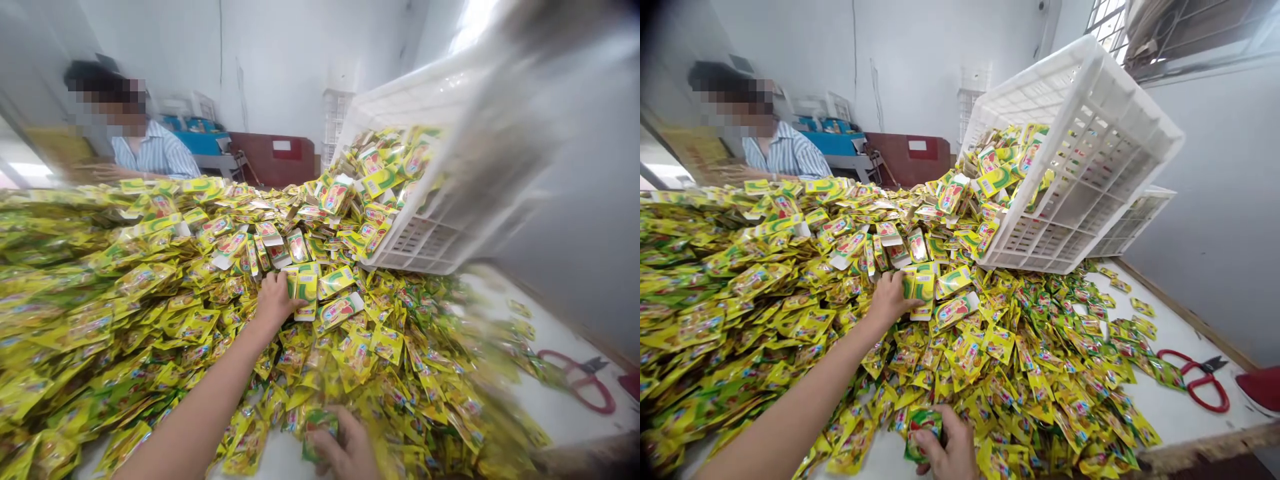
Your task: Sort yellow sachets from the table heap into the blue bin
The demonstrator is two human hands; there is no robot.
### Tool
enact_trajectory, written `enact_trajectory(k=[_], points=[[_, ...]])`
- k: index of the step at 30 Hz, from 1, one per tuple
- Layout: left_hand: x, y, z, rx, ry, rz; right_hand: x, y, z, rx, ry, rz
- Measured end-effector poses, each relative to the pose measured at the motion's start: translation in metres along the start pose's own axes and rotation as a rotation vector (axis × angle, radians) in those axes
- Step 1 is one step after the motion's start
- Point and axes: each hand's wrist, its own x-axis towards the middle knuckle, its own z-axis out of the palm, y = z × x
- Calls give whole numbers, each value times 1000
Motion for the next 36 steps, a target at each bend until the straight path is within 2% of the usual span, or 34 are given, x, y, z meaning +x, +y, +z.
enact_trajectory(k=[2,5,8,10,12,14,16,19,22,27,29,31,34,36], points=[[1,-6,-3,-21,-34,-6,-3,8,-4,-22,-4,-13],[-21,-22,-30,-97,-89,-29,-9,3,-9,-27,-18,3],[-68,-30,-62,-208,-145,-59,-13,-31,-9,-46,18,-30],[-111,-27,-71,-350,-248,-103,-12,-64,-5,-70,77,-167],[-156,-22,-69,-519,-377,-183,-8,-94,0,-107,134,-350],[-196,-19,-58,-655,-429,-278,-1,-111,6,-197,142,-500],[-228,-20,-43,-715,-379,-352,4,-112,11,-338,55,-583],[-259,-27,-24,-733,-285,-403,4,-98,15,-594,-81,-580],[-274,-32,-15,-738,-259,-394,-4,-93,17,-837,-137,-521],[-279,-29,-18,-833,-355,-325,-19,-120,21,-1140,-387,-526],[-278,-28,-22,-910,-409,-308,-22,-127,23,-1124,-440,-550],[-277,-28,-26,-977,-452,-318,-20,-126,26,-1035,-405,-563],[-276,-28,-33,-1004,-462,-345,-13,-112,30,-948,-319,-610],[-276,-27,-37,-976,-447,-347,-10,-101,31,-960,-360,-670]])
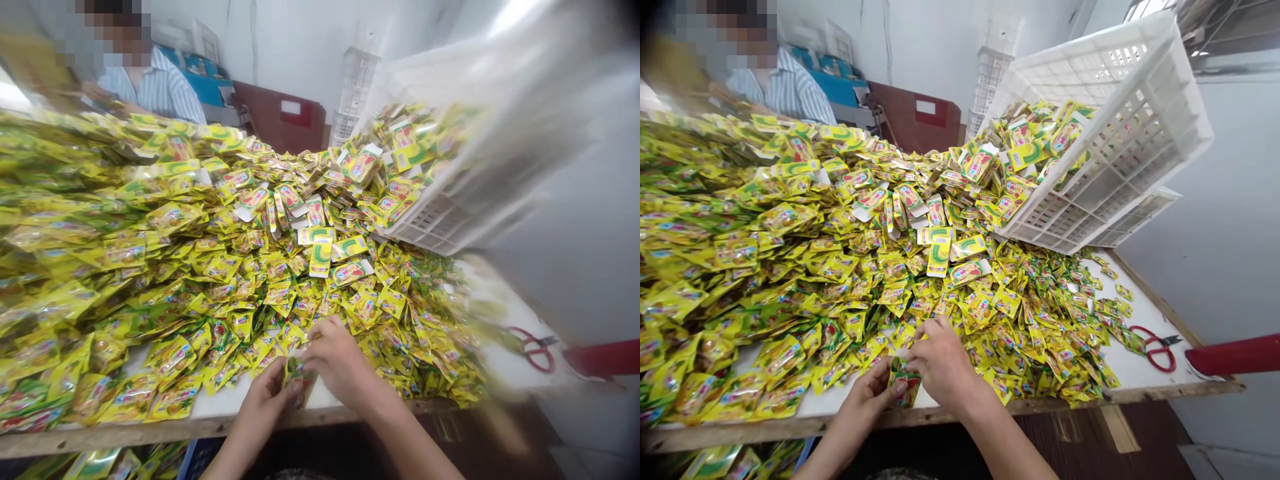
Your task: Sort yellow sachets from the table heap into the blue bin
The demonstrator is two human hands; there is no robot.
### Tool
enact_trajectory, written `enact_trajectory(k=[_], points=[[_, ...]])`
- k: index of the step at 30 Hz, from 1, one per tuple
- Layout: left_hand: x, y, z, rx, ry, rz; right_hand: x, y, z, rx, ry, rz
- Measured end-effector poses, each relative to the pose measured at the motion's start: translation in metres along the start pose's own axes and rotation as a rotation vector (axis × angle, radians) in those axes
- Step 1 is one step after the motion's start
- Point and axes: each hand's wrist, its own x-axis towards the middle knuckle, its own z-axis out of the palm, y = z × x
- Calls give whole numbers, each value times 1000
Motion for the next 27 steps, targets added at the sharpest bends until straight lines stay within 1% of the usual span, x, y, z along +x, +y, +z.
enact_trajectory(k=[3,4,5,6,8,9,10,12,13,14,16,18,20,21,24,25,27], points=[[-2,2,-1,51,7,-7,-7,2,8,25,-103,-84],[-2,2,-2,64,6,-8,-10,0,8,58,-110,-89],[-2,3,-2,73,10,-9,-14,-2,8,105,-85,-75],[-3,4,-3,77,18,-18,-18,-3,9,166,-33,-38],[-5,6,-4,54,44,-56,-26,-5,13,331,143,119],[-6,8,-4,30,52,-84,-31,-5,18,448,221,227],[-7,11,-5,5,49,-113,-35,-4,23,584,273,335],[-11,17,-8,-21,11,-166,-44,-2,37,846,300,497],[-12,20,-10,-18,-12,-186,-47,-2,43,944,291,532],[-13,23,-12,-12,-31,-203,-50,-2,48,1005,280,538],[-15,28,-16,-36,-18,-237,-54,-5,52,1025,277,506],[-18,30,-18,-126,26,-260,-55,-10,51,1024,266,471],[-21,32,-17,-220,52,-267,-55,-13,46,967,243,435],[-23,33,-16,-247,54,-265,-54,-14,43,899,239,411],[-23,38,-10,-239,30,-239,-42,-9,38,612,245,330],[-21,39,-8,-229,28,-229,-35,-5,38,568,240,327],[-13,38,-9,-222,62,-203,-19,4,40,638,199,377]])
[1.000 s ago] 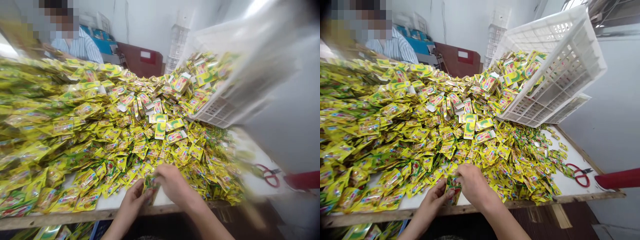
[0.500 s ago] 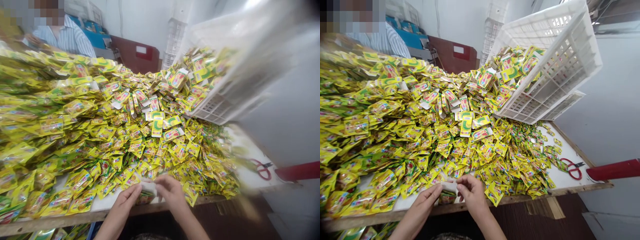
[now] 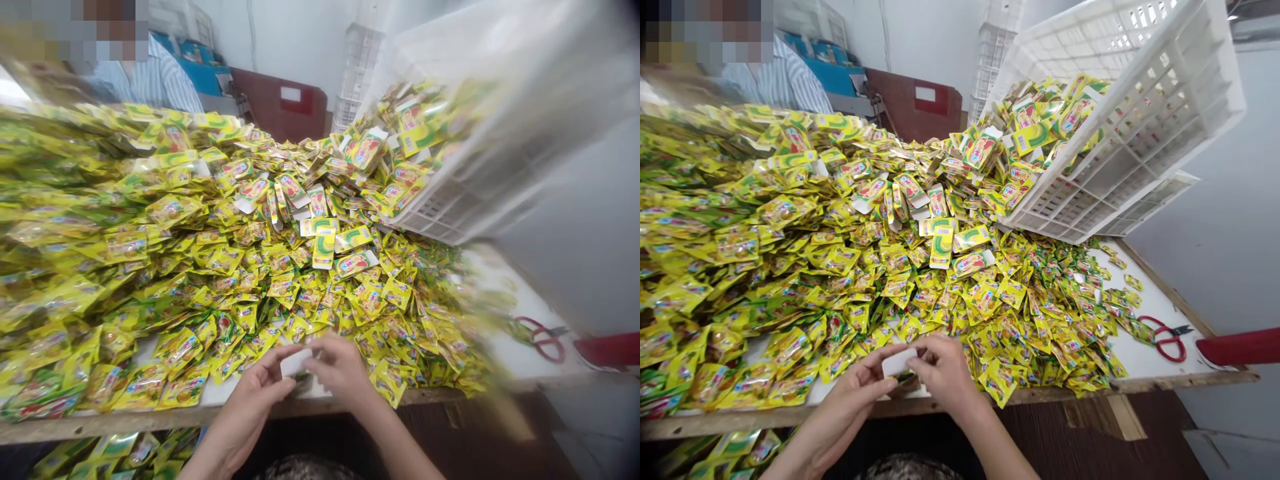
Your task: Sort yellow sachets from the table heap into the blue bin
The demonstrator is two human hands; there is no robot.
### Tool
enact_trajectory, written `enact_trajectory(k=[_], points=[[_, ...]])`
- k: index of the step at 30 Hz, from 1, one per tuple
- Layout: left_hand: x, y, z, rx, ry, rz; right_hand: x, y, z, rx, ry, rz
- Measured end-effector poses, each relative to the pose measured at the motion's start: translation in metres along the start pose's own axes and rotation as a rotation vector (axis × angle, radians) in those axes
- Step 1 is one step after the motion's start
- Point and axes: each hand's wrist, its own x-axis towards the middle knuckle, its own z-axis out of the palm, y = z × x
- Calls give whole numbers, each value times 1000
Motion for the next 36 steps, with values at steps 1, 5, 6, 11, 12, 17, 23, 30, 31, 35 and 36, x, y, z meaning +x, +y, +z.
enact_trajectory(k=[1,5,6,11,12,17,23,30,31,35,36], points=[[5,-1,-2,3,40,22,9,3,1,69,-26,50],[24,-14,-14,111,240,124,32,9,5,216,-62,134],[26,-18,-17,138,258,138,33,10,6,230,-57,140],[32,-24,-14,185,252,174,26,6,5,283,-32,207],[33,-23,-12,206,251,179,25,6,4,272,-19,215],[40,-13,-14,494,154,274,28,10,-1,244,-7,243],[44,-13,-29,687,27,401,24,4,-12,-61,-50,-14],[49,-16,-29,676,21,322,15,0,-17,-349,10,-245],[48,-16,-28,668,14,323,16,2,-17,-340,17,-221],[47,-14,-28,661,-2,316,21,5,-17,-319,-4,-182],[47,-13,-28,655,-5,311,22,4,-17,-326,-13,-199]])
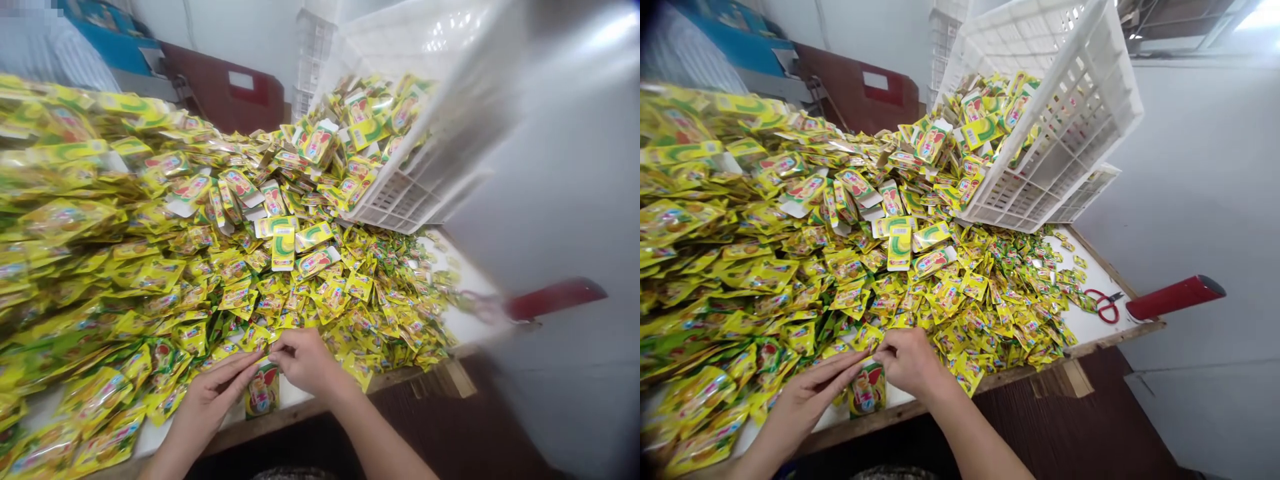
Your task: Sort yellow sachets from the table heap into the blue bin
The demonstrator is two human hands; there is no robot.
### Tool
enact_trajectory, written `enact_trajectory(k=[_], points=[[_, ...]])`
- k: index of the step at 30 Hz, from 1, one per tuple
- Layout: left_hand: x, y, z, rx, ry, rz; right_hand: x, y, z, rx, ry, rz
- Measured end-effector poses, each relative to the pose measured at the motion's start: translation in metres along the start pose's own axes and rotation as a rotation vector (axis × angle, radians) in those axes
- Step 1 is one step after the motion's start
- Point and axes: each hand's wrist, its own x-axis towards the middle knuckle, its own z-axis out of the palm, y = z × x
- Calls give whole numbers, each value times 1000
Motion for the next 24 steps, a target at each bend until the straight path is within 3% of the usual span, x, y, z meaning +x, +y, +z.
enact_trajectory(k=[5,9,19,22,24], points=[[-4,5,2,-66,12,-3,-3,-6,-7,-16,-50,-143],[-11,5,3,-12,19,79,-13,-6,-10,-25,-79,-142],[-25,-4,15,19,36,160,-47,-7,22,-106,122,-170],[-23,-4,19,40,-1,178,-44,-4,13,-47,82,-166],[-23,0,15,-3,68,112,-32,3,3,-83,85,-127]])
